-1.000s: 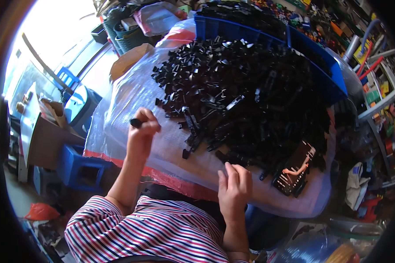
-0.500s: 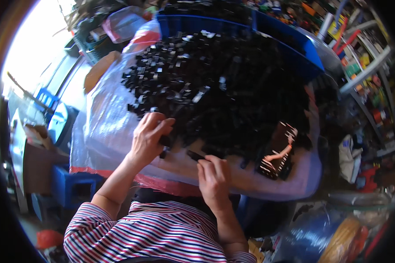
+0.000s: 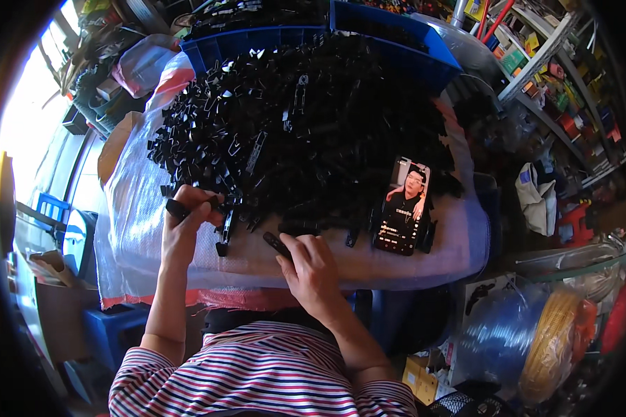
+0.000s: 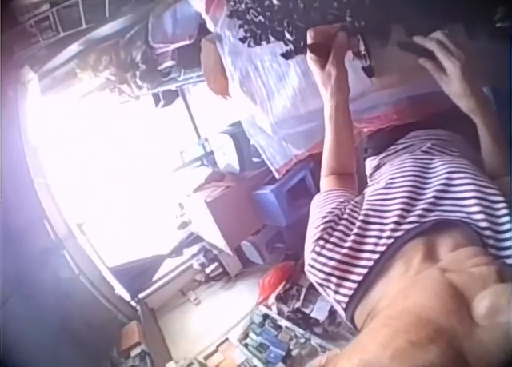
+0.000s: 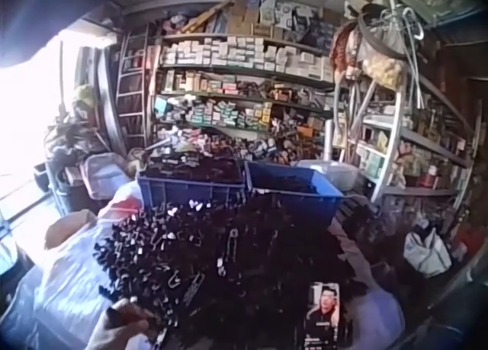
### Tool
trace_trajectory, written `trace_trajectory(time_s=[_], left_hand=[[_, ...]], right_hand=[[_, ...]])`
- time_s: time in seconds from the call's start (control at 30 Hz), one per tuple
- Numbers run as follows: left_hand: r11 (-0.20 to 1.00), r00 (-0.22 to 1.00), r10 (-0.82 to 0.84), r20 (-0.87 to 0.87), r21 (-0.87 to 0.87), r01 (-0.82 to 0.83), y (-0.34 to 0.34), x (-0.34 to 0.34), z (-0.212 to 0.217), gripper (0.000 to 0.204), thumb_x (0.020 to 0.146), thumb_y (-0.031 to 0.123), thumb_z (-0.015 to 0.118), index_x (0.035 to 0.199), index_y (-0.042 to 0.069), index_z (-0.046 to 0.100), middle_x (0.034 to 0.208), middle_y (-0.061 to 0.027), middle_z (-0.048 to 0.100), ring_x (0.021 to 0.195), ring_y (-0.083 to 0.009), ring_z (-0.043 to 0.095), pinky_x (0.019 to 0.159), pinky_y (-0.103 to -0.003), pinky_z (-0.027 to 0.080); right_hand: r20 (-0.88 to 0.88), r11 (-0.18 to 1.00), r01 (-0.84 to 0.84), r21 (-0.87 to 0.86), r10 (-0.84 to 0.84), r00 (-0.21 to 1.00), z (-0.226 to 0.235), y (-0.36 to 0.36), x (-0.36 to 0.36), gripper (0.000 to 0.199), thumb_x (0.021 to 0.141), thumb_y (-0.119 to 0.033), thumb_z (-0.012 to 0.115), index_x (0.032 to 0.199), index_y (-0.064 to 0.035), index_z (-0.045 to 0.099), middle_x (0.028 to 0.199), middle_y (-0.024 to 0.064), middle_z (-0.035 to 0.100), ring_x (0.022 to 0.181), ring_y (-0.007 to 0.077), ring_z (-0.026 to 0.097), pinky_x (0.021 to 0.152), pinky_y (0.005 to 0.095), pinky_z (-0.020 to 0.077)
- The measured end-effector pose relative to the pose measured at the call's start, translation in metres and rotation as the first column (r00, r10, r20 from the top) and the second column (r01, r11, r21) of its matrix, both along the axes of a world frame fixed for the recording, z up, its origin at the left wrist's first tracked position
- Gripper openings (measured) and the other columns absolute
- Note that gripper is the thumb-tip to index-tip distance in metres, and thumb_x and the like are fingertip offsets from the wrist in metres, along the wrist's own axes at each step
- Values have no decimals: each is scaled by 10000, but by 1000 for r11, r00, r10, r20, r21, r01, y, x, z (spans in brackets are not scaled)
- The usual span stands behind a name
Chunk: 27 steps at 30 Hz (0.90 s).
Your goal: Manually assembling small black plastic components at a production workstation.
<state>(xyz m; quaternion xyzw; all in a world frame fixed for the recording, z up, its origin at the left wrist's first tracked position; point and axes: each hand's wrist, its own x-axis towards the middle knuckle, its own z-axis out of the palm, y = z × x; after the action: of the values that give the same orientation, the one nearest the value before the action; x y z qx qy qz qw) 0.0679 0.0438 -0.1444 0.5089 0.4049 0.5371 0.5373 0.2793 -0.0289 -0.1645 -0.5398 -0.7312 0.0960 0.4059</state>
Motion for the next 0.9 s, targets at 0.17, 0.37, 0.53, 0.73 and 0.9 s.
trace_trajectory(time_s=[0.17,0.37,0.53,0.73,0.9], left_hand=[[976,960,-130,250,-140,169,-10,4,10,247,821,96,606,1035,-4,533,950,-105,594,802,-184,626,738,-315,511],[935,906,-195,376,-207,288,-17,9,4,208,822,137,622,962,6,542,886,-130,606,717,-191,642,624,-275,529],[941,900,-182,395,-196,277,-26,20,-2,177,838,190,611,874,32,541,724,-97,596,505,-134,541,468,-228,425],[901,918,-26,395,-388,193,-32,44,-3,193,836,239,612,836,57,549,621,-77,552,402,-118,441,375,-210,318],[923,914,-41,403,-335,189,-33,44,-8,179,840,209,621,831,44,553,637,-86,568,427,-116,482,392,-213,349]], right_hand=[[-34,998,-48,-48,46,998,6,-2,7,294,695,-21,688,970,-9,584,905,110,545,794,271,533,659,337,456],[-164,985,-89,-150,64,984,9,-6,7,270,746,-32,667,992,4,562,907,104,549,788,229,554,665,303,453],[-439,954,-202,-220,88,894,14,-9,-1,272,796,-53,639,1038,14,536,933,108,564,817,183,576,729,251,455],[-488,975,-160,-152,67,871,17,-15,-15,294,875,-151,574,1112,9,502,985,97,588,870,133,565,786,245,449],[-409,979,-139,-148,68,910,21,-13,-17,292,890,-196,550,1093,11,517,957,103,600,858,170,578,772,273,452]])
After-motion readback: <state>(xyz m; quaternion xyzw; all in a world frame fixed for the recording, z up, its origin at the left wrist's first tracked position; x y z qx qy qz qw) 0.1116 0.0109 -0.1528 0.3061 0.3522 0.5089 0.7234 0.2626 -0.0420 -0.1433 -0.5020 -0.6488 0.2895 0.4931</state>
